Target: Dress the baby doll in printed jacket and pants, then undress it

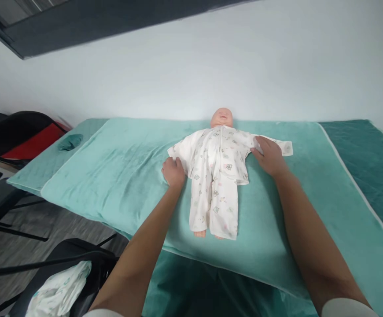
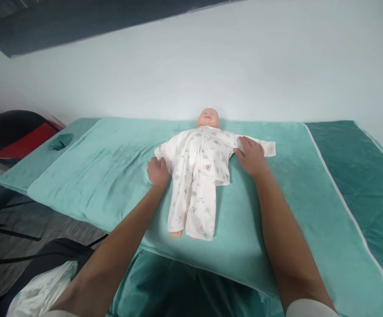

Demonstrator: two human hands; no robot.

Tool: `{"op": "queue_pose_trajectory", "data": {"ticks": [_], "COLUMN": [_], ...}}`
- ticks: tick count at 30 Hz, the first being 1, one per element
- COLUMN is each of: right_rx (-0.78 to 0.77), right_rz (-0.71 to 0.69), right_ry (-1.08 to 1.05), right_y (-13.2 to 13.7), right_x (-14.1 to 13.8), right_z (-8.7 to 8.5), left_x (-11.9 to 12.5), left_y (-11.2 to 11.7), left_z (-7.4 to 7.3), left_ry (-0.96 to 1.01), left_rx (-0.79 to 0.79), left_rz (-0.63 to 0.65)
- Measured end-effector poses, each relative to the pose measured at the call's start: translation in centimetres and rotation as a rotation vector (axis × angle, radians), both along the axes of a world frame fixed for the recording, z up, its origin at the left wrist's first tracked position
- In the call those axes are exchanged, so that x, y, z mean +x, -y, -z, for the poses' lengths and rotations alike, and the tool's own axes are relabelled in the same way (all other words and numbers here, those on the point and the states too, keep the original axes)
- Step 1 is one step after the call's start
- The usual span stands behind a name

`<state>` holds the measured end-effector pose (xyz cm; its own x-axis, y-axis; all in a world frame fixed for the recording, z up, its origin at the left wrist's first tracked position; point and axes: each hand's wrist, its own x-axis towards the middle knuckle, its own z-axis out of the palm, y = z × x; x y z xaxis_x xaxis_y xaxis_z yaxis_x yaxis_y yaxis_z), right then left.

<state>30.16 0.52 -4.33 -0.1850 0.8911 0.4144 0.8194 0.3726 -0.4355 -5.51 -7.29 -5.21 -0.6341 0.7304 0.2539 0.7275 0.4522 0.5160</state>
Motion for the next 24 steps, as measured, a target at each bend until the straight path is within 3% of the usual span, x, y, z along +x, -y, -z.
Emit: {"op": "queue_pose_trajectory", "data": {"ticks": [4,8,10,12,14,16,18,20,22,24], "right_rx": [0.02,0.01,0.009,0.019,0.033,0.04,0.039,0.038,0.049,0.076], "right_rz": [0.008,0.005,0.003,0.006,0.007,-0.002,-0.013,-0.017,-0.015,-0.022], "right_ry": [-0.042,-0.07,-0.07,-0.068,-0.07,-0.072,-0.072,-0.076,-0.089,-0.115], "right_y": [-0.1,-0.1,0.0,0.0,0.0,0.0,0.1,0.2,0.3,0.6], "right_x": [-0.3,-0.4,-0.4,-0.4,-0.4,-0.6,-0.8,-1.1,-1.4,-1.7], "right_z": [0.0,-0.3,-0.4,-0.4,-0.3,-0.3,-0.4,-0.5,-0.7,-1.1], "left_x": [0.3,3.3,5.4,7.3,8.5,8.7,8.3,7.5,6.7,6.1], "left_y": [0.9,2.3,2.9,3.4,4.0,4.2,3.8,2.3,-0.1,-2.8], "left_z": [-1.8,-6.0,-7.8,-8.7,-8.7,-8.3,-7.9,-7.9,-8.0,-8.1], "left_ry": [0.243,0.277,0.233,0.163,0.096,0.147,0.343,0.52,0.613,0.7], "left_rx": [0.22,0.467,0.454,0.337,0.238,0.204,0.261,0.35,0.4,0.373], "left_rz": [0.131,0.35,0.476,0.697,0.952,1.073,0.982,0.793,0.646,0.606]}}
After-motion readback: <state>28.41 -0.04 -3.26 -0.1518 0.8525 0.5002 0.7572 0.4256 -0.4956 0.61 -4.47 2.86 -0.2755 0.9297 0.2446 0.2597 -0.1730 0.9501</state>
